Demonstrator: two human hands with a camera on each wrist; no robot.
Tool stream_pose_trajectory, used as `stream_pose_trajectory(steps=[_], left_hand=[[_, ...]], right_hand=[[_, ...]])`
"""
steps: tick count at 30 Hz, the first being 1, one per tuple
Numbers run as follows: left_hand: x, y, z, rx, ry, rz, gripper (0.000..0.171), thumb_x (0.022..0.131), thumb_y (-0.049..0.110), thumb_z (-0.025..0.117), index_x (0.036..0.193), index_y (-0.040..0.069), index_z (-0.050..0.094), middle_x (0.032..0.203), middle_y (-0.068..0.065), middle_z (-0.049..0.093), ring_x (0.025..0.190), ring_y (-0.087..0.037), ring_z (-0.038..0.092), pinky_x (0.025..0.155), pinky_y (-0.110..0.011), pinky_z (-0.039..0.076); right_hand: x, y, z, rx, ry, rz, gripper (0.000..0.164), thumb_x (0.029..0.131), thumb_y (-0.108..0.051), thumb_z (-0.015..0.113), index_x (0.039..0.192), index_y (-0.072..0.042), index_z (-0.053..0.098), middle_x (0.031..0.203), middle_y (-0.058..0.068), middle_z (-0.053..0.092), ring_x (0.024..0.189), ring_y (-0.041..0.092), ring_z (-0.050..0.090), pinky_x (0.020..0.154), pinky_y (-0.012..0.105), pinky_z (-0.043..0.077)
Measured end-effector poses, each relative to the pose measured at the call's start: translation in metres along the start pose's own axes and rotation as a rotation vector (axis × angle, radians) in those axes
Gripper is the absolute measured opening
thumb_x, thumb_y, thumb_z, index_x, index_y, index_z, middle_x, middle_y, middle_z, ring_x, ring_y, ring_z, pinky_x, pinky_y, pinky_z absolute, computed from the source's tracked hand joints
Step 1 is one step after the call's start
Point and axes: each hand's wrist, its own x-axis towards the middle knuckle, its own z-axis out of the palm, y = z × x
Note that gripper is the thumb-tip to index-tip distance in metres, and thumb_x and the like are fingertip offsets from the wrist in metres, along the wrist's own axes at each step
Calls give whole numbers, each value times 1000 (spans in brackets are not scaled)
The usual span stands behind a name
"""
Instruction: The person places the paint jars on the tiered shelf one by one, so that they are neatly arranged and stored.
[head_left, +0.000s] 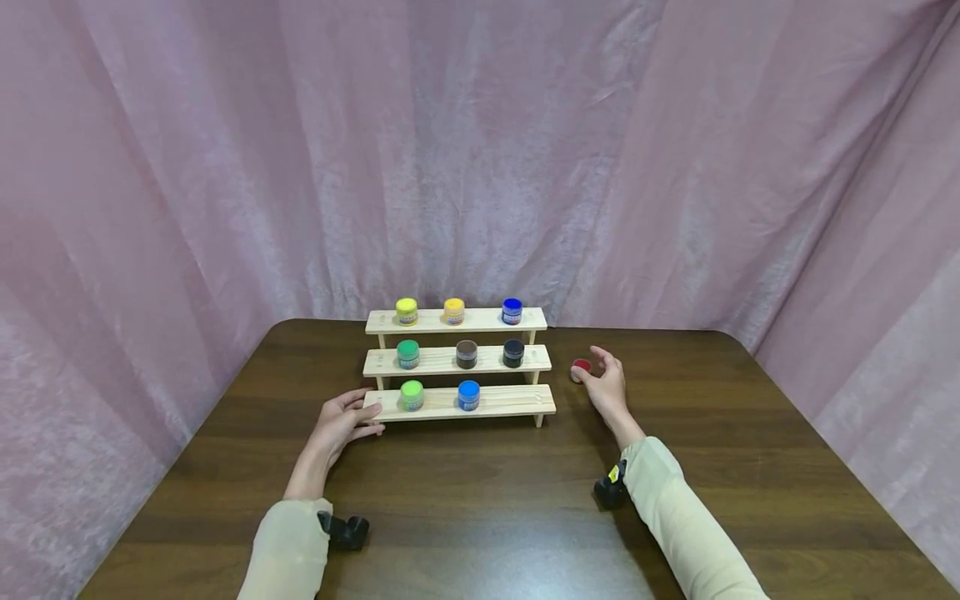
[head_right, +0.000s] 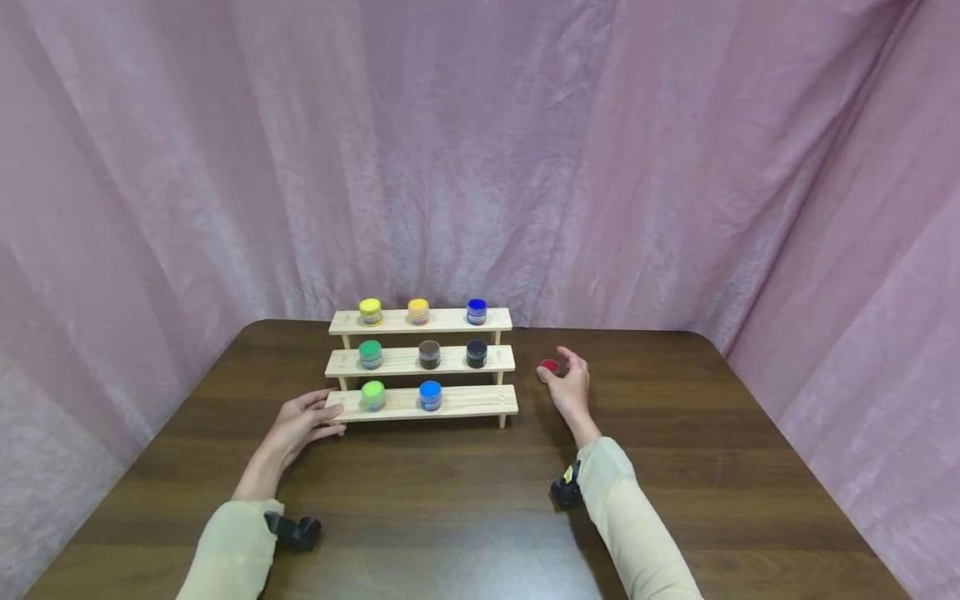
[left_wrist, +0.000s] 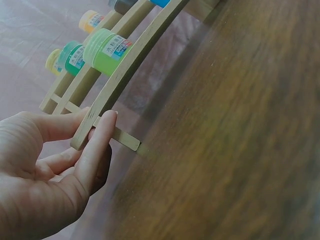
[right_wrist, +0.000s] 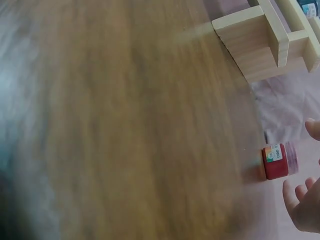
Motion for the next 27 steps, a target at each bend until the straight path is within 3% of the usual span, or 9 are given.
stream_pose_trajectory(steps=[11, 19, 22, 27], left_hand=[[1, 4, 3, -1, -15, 12, 64, 95, 2, 59, 149, -9, 26, 119, -17, 49, 76, -9, 66, 74, -25, 65], [0, 2, 2, -5, -14, 3, 66, 95, 2, 60, 150, -9, 25, 122, -19, 48, 77, -9, 66, 75, -25, 65], [0, 1, 2, -9, -16, 0, 66, 95, 2, 60, 150, -9, 25, 123, -20, 47, 77, -9, 66, 75, -26, 65], [-1, 0, 1, -13, -9, -2, 65, 95, 1, 59, 150, -9, 25, 121, -19, 47, 76, -9, 66, 75, -25, 65]], right_hand=[[3, 6, -4, 69, -39, 124, 69, 89, -11, 69, 148, 2, 35, 150, 25, 37, 139, 39, 35, 120, 49, 34], [3, 8, -1, 96, -142, 186, 97, 90, -14, 68, 157, -2, -1, 160, 23, 20, 151, 34, 15, 129, 44, 17], [3, 8, 0, 120, -161, 191, 96, 90, -11, 68, 156, 0, -1, 160, 24, 18, 151, 34, 15, 128, 43, 19], [6, 8, 2, 122, -187, 178, 86, 91, -10, 67, 154, 5, 10, 158, 26, 23, 149, 37, 20, 127, 43, 23]])
